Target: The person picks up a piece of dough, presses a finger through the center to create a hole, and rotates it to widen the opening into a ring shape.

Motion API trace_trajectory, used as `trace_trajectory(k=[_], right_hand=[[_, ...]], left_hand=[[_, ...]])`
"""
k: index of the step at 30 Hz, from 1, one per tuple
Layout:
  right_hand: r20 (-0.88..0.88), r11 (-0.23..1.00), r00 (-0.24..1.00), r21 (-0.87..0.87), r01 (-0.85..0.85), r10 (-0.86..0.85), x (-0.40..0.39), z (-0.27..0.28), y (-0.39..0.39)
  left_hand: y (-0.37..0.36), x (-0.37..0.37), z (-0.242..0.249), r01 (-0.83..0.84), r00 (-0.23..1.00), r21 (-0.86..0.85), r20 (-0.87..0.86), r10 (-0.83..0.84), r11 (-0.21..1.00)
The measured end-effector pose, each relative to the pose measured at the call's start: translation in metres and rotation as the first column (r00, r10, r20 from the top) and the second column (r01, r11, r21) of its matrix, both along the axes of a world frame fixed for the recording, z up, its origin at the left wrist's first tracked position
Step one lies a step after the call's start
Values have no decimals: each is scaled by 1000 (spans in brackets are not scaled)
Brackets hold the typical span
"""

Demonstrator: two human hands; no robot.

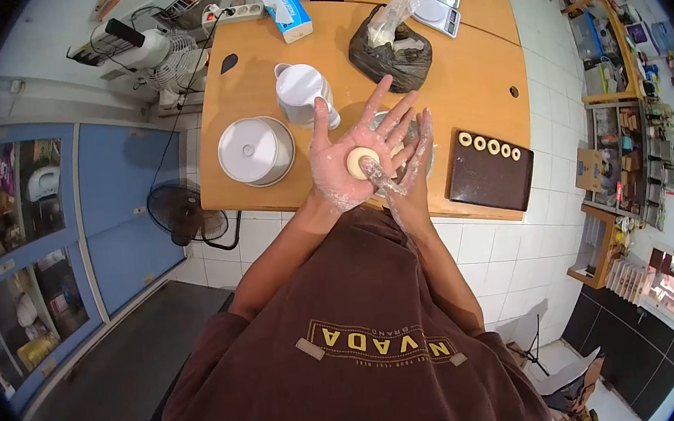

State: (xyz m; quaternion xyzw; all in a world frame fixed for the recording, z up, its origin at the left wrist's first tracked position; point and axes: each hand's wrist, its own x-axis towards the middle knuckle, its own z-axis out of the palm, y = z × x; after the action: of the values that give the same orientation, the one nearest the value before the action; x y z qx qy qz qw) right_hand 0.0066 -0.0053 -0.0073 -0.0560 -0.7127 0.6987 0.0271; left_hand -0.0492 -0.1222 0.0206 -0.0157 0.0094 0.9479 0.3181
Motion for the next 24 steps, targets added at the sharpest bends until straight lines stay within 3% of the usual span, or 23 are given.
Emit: trace_trajectory(k=[3,6,9,15,18,21,24], right_hand=[[68,998,996,11,55,-55,0,-2,-7],[83,984,992,-147,104,-93,-2,5,-14],[54,990,990,-43,131,-129,-4,7,-14],[27,987,989,66,145,-147,-5,1,-14],[76,982,980,40,184,-186,-6,12,-22],[22,953,983,248,171,-182,-7,-1,-25],[22,932,983,324,165,-182,-5,0,-28]], left_hand=[[-7,-6,-12,35,999,15,12,-35,999],[-11,-8,-14,96,994,57,49,-99,994],[-16,-10,-19,207,978,35,21,-208,978],[-21,-12,-26,248,968,7,36,-248,969],[-21,-13,-24,252,967,12,47,-252,968],[-21,-13,-17,228,973,4,14,-228,974],[-25,-13,-21,231,973,35,18,-232,972]])
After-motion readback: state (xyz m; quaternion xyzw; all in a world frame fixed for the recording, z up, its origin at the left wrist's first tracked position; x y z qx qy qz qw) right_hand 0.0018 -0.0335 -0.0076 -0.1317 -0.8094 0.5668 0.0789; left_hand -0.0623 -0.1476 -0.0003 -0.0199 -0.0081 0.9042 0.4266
